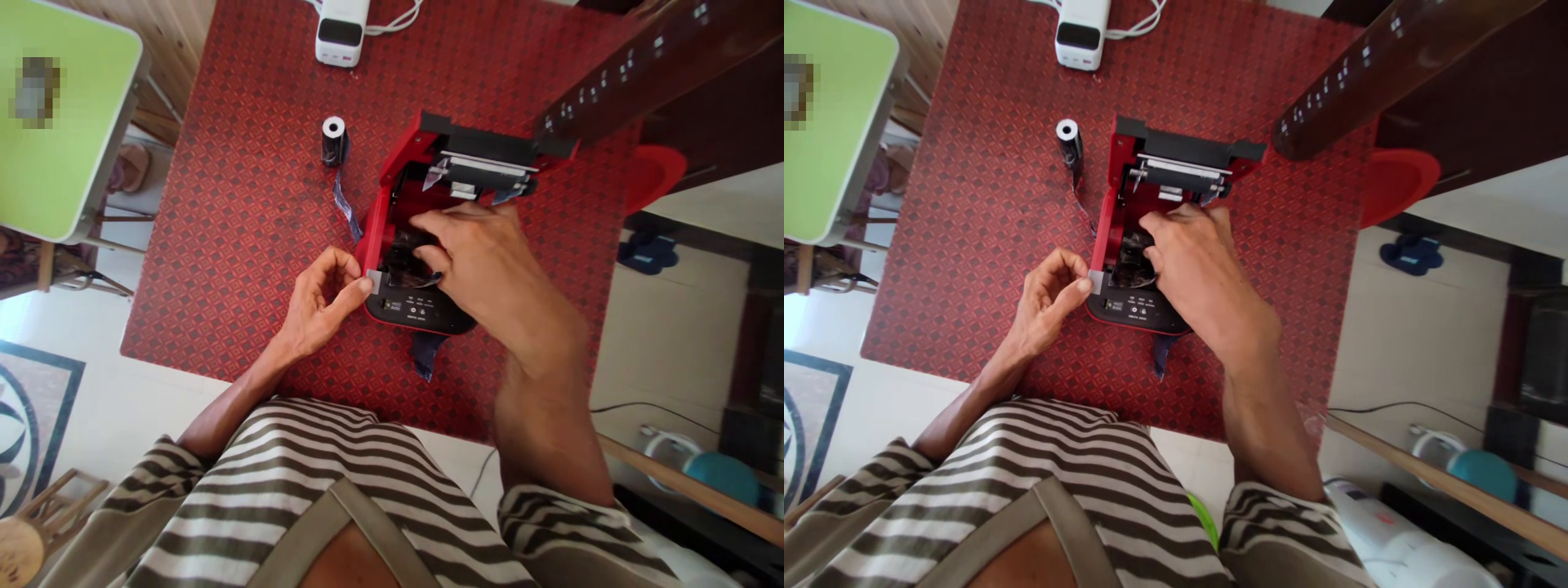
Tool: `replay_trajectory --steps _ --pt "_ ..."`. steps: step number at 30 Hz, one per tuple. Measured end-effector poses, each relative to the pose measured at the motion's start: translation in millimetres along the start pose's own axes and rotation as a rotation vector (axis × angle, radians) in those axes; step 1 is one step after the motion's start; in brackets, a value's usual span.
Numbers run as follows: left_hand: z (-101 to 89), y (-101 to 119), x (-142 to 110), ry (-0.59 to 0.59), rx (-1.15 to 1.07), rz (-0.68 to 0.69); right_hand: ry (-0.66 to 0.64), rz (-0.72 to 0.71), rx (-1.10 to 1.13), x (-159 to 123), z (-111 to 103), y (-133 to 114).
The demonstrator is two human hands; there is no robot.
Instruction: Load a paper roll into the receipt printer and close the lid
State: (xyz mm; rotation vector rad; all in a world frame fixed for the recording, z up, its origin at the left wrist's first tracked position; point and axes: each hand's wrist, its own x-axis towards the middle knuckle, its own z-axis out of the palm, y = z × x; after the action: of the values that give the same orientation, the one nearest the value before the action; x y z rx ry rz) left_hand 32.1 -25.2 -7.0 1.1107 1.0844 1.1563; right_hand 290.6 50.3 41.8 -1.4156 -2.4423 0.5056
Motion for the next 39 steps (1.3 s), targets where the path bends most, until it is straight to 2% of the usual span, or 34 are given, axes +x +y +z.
replay_trajectory --steps 4,6,9,12,15,17,20,22,25,29,31,36,39 --pt "-1.5 2 1 -0.005 -0.006 0.003 0.087 0.01 0.142 -30 -28 -26" --pt "-2.6 5 1 -0.004 0.009 0.021 0.092 -0.012 0.199 -47 -35 -35" --pt "-4.3 10 0 0.03 0.089 0.078 0.128 -0.055 0.22 -62 -29 -41" --pt "-5.6 21 6 0.092 0.18 0.192 0.202 -0.06 0.218 -65 -15 -44" --pt "-5.4 43 28 0.133 0.259 0.407 0.252 -0.064 0.161 -65 -5 -48" --pt "-2.7 62 52 0.122 0.369 0.471 0.301 -0.073 0.101 -67 -1 -51" --pt "5.8 83 86 0.035 0.383 0.425 0.381 -0.088 0.032 -74 2 -56" --pt "10.8 88 98 -0.016 0.334 0.372 0.394 -0.094 0.004 -79 3 -59" --pt "9.6 84 94 -0.085 0.344 0.388 0.373 -0.064 -0.005 -86 4 -63" --pt "-3.8 71 69 -0.215 0.429 0.545 0.386 0.026 0.017 -90 7 -68" --pt "-9.6 63 57 -0.253 0.445 0.575 0.399 0.049 0.011 -90 10 -68" --pt "-17.5 41 37 -0.196 0.466 0.557 0.438 -0.017 -0.068 -90 18 -65" --pt "-23.1 30 33 -0.211 0.618 0.609 0.504 -0.09 -0.124 -90 21 -61"
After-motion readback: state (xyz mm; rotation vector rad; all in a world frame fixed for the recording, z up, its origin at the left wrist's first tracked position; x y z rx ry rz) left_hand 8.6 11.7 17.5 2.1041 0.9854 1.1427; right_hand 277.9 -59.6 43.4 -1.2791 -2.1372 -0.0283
